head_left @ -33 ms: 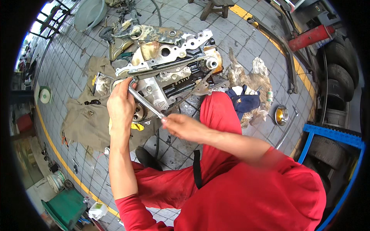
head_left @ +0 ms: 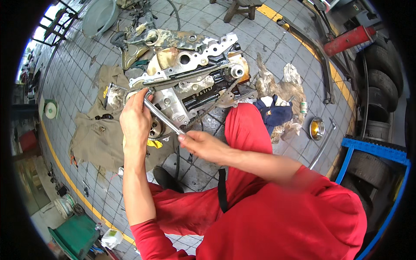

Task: The person cleans a metal rod with a yellow cloth, then installs it into an engine block. They place a gasket, fit a timing chain, and use a wrench to tighten bolts on the engine assembly.

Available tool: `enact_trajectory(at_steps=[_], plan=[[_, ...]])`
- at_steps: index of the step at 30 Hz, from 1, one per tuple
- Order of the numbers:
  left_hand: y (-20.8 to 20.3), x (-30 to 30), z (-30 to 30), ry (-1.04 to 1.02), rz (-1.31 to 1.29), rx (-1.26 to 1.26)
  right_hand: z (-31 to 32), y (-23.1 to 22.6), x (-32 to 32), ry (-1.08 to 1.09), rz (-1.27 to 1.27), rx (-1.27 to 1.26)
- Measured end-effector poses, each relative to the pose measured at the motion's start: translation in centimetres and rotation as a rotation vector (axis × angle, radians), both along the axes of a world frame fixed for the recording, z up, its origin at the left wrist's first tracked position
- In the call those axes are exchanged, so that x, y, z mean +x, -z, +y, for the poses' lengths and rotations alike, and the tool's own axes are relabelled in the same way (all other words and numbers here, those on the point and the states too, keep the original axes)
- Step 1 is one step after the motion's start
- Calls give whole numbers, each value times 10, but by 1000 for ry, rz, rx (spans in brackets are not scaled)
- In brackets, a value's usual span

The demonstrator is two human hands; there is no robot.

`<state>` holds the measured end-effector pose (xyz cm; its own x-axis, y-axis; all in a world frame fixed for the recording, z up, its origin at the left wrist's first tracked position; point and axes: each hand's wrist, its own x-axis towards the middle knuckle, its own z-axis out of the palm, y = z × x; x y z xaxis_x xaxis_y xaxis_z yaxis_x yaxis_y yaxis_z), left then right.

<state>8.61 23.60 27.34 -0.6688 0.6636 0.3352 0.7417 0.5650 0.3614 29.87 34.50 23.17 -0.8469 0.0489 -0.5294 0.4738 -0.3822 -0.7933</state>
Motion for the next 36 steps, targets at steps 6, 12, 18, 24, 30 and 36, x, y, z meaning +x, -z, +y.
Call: enact_trajectory(at_steps=[6,12,18,24,30,36], plan=[[2,-7,-5,-5,-3,-62,-43,-9,-18,159,-16,-72],[2,-6,-1,19,26,-86,-74,0,-29,235,40,-216],[3,-6,-5,58,57,-52,-75,5,-26,234,129,-52],[2,-3,-10,34,27,-50,12,-9,3,-44,173,502],[3,-2,-6,16,64,-56,79,-48,3,-72,287,973],[1,-3,-1,11,95,-77,106,-60,-10,62,394,1335]])
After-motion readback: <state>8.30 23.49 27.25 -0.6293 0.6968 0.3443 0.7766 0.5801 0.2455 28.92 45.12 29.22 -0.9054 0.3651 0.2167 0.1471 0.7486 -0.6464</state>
